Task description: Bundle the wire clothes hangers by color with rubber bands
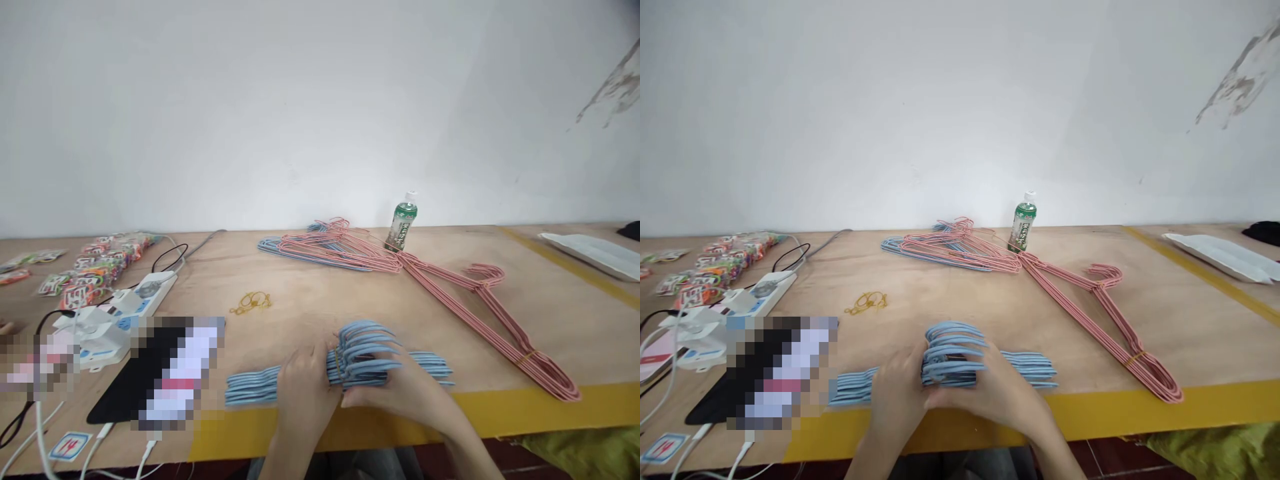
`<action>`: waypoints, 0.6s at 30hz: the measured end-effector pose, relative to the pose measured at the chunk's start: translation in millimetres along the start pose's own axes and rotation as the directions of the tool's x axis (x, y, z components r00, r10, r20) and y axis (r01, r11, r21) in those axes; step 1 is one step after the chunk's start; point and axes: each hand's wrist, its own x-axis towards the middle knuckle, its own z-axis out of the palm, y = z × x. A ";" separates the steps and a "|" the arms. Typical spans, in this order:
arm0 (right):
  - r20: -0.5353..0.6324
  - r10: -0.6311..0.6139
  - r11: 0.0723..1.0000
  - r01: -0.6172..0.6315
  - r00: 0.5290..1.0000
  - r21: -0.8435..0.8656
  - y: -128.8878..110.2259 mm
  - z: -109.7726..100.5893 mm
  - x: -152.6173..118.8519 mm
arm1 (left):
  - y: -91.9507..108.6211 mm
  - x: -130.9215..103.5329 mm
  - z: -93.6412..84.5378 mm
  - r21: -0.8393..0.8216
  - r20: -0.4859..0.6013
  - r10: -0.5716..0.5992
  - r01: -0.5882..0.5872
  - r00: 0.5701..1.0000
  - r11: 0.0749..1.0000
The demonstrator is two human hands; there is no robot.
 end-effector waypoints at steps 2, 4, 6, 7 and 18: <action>0.015 0.035 0.996 -0.036 0.999 0.079 -0.5 -2.7 1.9 | -0.3 -0.3 0.2 -0.011 -0.005 0.000 0.000 1.000 1.000; 0.026 0.082 0.991 -0.085 0.996 0.103 1.5 -3.0 3.4 | -0.1 -1.0 0.4 -0.012 -0.002 0.000 0.000 1.000 1.000; 0.081 0.096 0.990 -0.103 0.992 0.094 4.5 -0.8 3.8 | 0.4 -2.1 0.6 -0.004 0.007 -0.001 0.001 1.000 1.000; 0.107 0.085 0.992 -0.094 0.991 0.079 5.8 0.7 3.5 | 0.5 -2.7 0.6 0.004 0.013 0.001 -0.001 1.000 1.000; 0.057 0.227 0.956 -0.234 0.972 0.178 -5.8 -4.5 -2.7 | -2.0 -1.2 -5.3 -0.009 0.095 0.056 -0.055 0.994 0.998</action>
